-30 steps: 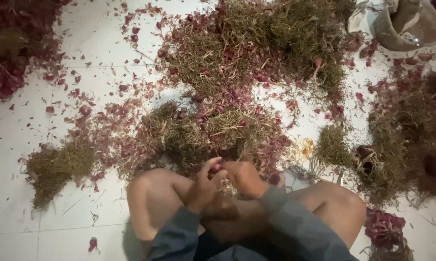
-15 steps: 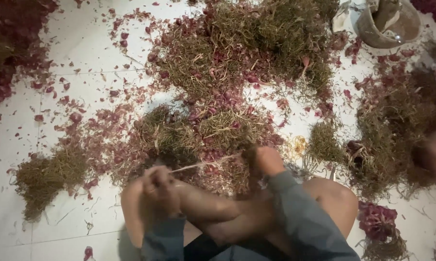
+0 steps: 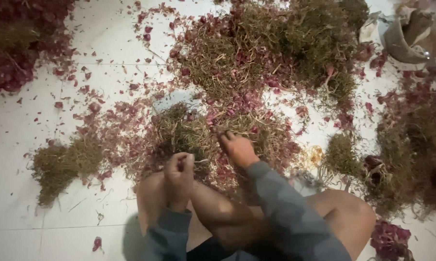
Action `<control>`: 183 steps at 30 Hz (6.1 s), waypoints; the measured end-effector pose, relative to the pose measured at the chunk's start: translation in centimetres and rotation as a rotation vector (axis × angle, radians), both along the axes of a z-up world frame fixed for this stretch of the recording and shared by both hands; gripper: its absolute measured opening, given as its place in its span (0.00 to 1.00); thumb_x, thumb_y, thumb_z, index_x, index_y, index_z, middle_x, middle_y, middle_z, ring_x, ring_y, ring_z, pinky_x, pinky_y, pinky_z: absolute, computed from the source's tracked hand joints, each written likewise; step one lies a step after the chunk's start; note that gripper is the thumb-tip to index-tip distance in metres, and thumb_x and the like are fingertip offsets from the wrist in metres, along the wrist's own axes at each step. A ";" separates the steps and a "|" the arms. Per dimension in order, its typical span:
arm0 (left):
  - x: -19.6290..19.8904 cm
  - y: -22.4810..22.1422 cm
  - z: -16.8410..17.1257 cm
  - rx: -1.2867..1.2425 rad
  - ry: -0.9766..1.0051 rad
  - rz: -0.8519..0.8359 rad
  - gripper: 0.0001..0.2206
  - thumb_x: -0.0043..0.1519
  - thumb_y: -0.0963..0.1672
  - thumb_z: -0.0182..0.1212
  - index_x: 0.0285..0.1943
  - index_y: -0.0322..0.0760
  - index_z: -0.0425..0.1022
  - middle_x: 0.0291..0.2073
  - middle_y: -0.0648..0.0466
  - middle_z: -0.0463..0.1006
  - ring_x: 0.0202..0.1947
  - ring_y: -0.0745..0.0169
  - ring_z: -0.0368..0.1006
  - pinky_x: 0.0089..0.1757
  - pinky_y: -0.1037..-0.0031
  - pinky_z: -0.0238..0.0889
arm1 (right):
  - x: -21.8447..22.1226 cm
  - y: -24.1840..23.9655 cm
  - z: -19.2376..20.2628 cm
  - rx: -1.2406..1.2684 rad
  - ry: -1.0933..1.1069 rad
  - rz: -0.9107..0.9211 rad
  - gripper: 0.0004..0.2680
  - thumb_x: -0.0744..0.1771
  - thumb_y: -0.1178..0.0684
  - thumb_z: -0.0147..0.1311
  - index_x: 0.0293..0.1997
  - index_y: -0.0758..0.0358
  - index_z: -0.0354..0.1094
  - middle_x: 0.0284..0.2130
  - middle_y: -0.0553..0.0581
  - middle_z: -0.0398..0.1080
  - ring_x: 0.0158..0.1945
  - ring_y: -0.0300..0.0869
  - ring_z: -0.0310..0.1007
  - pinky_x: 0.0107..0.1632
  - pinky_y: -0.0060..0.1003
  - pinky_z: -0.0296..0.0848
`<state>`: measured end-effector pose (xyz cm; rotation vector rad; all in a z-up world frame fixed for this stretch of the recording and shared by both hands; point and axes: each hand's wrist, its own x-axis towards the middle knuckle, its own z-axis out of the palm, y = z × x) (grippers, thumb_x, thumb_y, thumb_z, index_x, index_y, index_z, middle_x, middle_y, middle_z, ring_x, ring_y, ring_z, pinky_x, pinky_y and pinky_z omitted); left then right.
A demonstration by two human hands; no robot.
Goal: Cleaning and sorting dried shallots by removing stalks and debris by hand while sitting on the floor.
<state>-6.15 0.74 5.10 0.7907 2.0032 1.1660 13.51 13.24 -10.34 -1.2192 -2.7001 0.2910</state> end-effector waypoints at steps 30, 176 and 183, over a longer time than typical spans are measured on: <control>6.0 -2.4 -7.8 0.150 -0.091 -0.498 0.10 0.50 0.47 0.81 0.38 0.46 0.87 0.25 0.47 0.84 0.26 0.54 0.80 0.35 0.65 0.75 | 3.2 -11.2 9.4 -0.377 0.576 -0.050 0.21 0.68 0.59 0.47 0.72 0.59 0.57 0.37 0.66 0.80 0.38 0.61 0.81 0.42 0.54 0.79; -0.8 1.1 -3.1 0.299 0.011 -0.202 0.05 0.61 0.42 0.70 0.44 0.38 0.86 0.34 0.45 0.84 0.39 0.51 0.81 0.45 0.63 0.71 | 5.8 -7.1 0.4 -0.221 -0.062 -0.047 0.13 0.68 0.52 0.46 0.59 0.55 0.70 0.52 0.69 0.70 0.52 0.68 0.74 0.46 0.63 0.79; -0.7 1.3 -2.9 0.320 0.059 -0.285 0.04 0.60 0.41 0.71 0.42 0.38 0.86 0.29 0.47 0.83 0.31 0.62 0.77 0.38 0.69 0.70 | 6.8 -5.4 -3.5 -0.152 -0.141 -0.283 0.19 0.66 0.43 0.57 0.65 0.42 0.62 0.57 0.61 0.65 0.53 0.57 0.76 0.44 0.51 0.83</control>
